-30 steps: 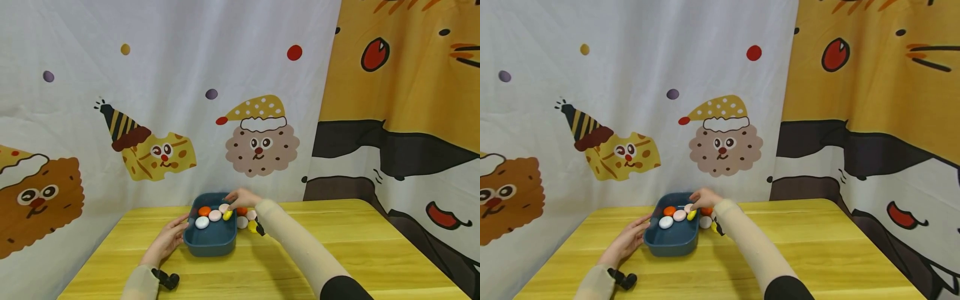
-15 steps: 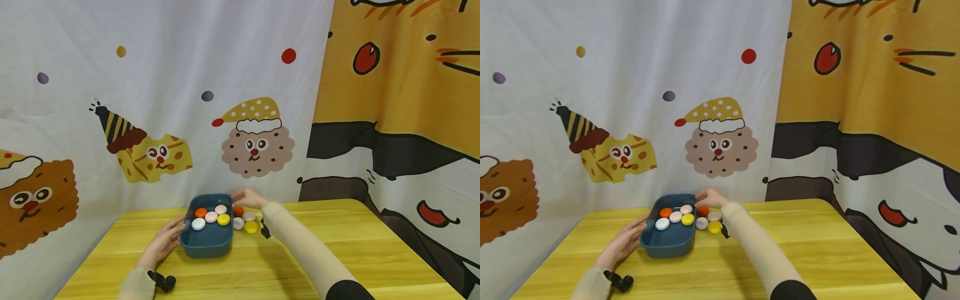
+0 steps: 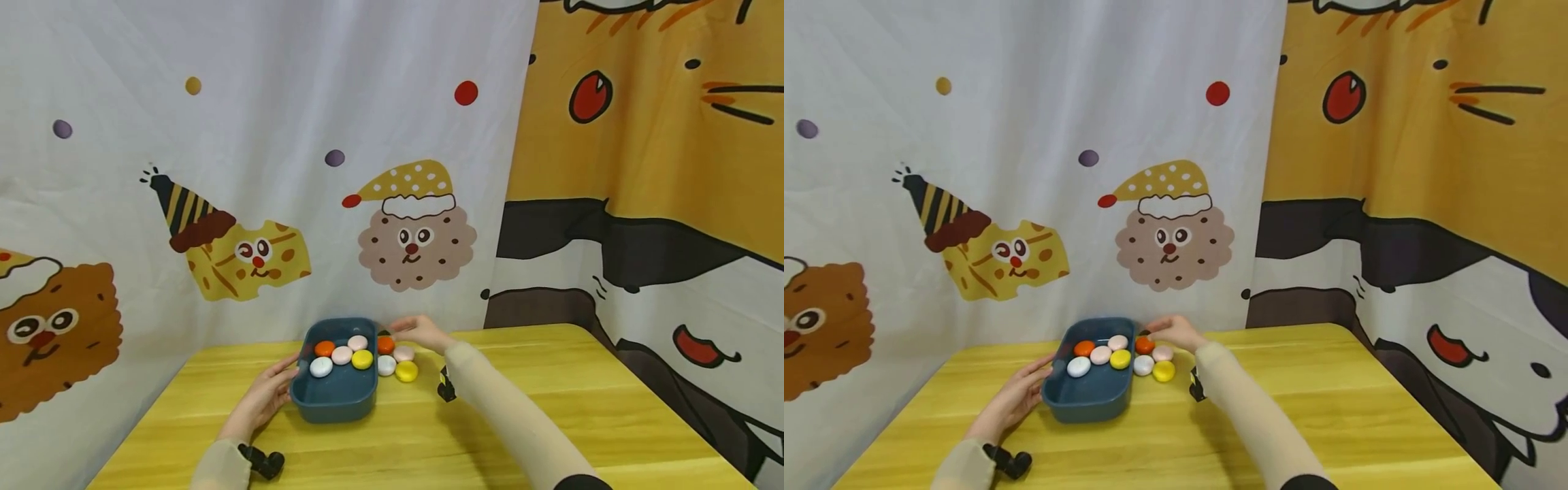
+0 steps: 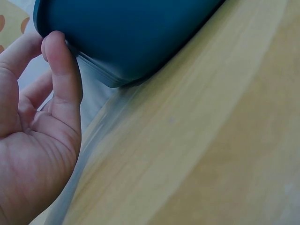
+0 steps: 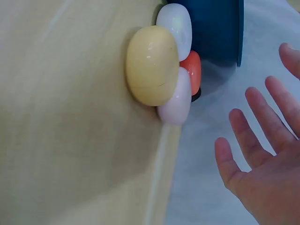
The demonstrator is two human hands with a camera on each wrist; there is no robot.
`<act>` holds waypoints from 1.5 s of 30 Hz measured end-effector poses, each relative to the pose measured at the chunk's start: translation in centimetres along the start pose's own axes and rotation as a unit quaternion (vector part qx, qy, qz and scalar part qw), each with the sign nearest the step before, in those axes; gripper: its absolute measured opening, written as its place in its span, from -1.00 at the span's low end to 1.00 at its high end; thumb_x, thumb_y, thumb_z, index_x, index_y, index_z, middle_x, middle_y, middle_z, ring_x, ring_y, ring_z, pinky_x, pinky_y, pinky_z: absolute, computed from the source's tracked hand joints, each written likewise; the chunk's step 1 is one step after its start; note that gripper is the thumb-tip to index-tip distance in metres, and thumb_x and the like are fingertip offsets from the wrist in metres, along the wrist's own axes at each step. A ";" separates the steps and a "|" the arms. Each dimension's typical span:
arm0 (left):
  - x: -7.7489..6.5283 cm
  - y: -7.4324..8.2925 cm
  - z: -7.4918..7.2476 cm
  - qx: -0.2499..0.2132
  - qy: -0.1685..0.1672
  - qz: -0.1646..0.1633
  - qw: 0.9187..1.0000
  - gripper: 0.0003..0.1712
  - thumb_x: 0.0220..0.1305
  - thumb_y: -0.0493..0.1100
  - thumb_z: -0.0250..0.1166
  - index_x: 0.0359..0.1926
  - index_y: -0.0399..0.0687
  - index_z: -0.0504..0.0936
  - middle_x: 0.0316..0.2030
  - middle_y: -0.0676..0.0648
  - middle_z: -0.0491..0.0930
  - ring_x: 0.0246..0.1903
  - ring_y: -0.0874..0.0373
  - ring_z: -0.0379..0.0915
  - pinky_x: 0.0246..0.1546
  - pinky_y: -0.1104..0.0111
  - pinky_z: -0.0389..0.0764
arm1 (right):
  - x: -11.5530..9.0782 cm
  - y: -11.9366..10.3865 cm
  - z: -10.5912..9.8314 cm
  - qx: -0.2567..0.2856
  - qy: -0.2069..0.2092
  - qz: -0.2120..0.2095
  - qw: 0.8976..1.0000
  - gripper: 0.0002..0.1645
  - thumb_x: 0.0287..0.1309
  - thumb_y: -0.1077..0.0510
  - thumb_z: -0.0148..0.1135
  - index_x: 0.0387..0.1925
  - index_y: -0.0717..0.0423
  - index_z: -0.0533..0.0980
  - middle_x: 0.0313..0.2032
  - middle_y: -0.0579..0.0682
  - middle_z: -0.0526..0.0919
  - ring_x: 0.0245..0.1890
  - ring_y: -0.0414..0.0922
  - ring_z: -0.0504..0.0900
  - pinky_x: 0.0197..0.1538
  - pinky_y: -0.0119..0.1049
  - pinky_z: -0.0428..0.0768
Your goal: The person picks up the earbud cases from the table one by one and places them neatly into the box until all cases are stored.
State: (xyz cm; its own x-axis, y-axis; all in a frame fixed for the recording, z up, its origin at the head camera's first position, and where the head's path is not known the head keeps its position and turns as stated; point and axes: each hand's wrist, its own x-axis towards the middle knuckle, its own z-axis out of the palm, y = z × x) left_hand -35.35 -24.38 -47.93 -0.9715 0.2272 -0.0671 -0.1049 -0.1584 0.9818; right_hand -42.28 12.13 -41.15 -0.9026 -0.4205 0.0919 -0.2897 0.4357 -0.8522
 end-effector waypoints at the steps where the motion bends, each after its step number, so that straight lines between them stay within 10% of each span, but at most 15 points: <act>1: 0.0 0.0 0.0 0.000 0.001 0.000 1.000 -0.24 0.41 -0.14 0.18 0.50 -0.15 0.06 -0.12 -0.01 0.56 -0.55 0.29 0.44 -0.47 0.47 0.52 | -0.2 0.3 -0.1 0.016 0.006 0.003 1.000 -0.53 0.24 0.14 0.27 0.13 0.27 0.53 0.11 0.23 0.55 0.09 0.08 0.52 0.19 0.05 0.41; 21: 0.0 0.2 0.1 -0.005 -0.001 -0.008 1.000 -0.25 0.43 -0.15 0.16 0.51 -0.13 0.05 -0.17 0.02 0.57 -0.51 0.28 0.48 -0.45 0.45 0.54 | -3.8 4.6 1.9 0.150 0.069 0.085 0.983 -0.43 0.20 0.10 0.30 0.17 0.34 0.47 0.11 0.17 0.53 -0.07 -0.06 0.51 -0.05 -0.10 0.49; 45: 0.3 0.1 0.4 -0.035 0.028 0.005 0.999 -0.28 0.40 -0.21 0.18 0.47 -0.25 0.11 -0.22 0.01 0.62 -0.51 0.28 0.51 -0.48 0.47 0.55 | -4.1 5.0 2.7 0.096 0.026 0.061 0.993 -0.42 0.04 0.21 0.42 0.13 0.27 0.54 0.16 0.17 0.53 0.20 0.11 0.41 0.30 0.09 0.23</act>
State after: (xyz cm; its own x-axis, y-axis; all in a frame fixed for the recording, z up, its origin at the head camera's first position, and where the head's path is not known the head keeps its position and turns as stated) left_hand -35.55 -23.95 -47.79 -0.9826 0.1722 -0.0699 -0.1086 -0.2268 0.9679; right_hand -39.19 13.87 -47.17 -0.9439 -0.3301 0.0045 -0.1159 0.3185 -0.9408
